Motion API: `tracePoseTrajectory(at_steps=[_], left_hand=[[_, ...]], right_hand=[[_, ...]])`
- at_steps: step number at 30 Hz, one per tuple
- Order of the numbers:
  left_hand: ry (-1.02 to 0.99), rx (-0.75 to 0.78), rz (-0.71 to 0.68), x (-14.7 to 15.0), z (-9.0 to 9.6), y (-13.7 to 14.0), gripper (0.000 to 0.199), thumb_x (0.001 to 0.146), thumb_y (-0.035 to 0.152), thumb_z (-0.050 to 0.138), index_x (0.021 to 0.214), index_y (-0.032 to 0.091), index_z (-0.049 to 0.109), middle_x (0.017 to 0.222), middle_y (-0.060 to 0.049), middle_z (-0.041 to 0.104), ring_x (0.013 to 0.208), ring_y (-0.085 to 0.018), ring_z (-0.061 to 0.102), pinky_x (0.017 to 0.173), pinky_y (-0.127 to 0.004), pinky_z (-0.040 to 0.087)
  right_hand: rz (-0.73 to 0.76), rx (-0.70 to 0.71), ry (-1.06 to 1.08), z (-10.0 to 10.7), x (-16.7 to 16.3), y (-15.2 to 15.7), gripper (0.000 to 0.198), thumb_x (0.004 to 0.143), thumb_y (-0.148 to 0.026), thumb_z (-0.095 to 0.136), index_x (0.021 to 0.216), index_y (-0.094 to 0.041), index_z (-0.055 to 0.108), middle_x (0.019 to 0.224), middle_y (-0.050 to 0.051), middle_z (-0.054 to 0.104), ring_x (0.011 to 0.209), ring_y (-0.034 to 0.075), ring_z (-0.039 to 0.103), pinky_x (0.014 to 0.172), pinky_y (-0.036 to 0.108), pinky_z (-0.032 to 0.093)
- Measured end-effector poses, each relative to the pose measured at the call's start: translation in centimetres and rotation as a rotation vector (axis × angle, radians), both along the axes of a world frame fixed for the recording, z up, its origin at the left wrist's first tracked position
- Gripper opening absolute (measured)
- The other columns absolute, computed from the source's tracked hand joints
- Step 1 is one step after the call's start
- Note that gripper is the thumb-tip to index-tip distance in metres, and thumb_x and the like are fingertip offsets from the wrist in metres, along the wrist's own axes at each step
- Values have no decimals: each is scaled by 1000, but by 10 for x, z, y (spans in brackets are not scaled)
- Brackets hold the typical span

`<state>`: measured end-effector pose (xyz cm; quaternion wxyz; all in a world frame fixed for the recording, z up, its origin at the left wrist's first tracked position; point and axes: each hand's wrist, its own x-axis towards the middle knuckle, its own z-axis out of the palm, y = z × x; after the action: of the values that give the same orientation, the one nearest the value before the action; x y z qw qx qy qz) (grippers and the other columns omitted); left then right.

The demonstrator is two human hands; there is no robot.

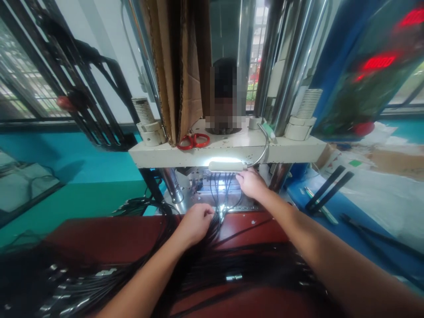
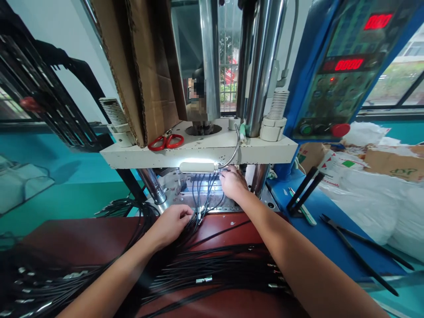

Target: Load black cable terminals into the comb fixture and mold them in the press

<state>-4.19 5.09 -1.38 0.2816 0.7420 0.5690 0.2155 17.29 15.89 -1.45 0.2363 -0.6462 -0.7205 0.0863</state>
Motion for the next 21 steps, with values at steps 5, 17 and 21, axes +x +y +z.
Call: tracePoseTrajectory(at_steps=[5,17,21], left_hand=[[-40,-5,-10,-4,5,-7,24,85,28,43,76,19,63,77,-2,66,75,-18,58,69,-27,41],[-132,41,11,0,-7,-7,24,86,31,45,81,19,66,84,-3,69,80,-19,61,74,-28,42],[-132,23,10,-1,0,-10,25,85,33,47,84,18,66,82,-4,70,76,-18,61,70,-27,41]], right_hand=[[25,24,-51,7,-10,-6,43,87,-47,46,115,-22,68,120,11,59,111,28,53,94,36,39],[8,-7,-186,18,-23,-6,36,80,-34,51,107,-20,69,113,13,64,104,31,56,83,38,44],[12,-46,-233,22,-22,-9,34,80,-34,49,105,-20,69,111,13,65,99,30,59,80,38,45]])
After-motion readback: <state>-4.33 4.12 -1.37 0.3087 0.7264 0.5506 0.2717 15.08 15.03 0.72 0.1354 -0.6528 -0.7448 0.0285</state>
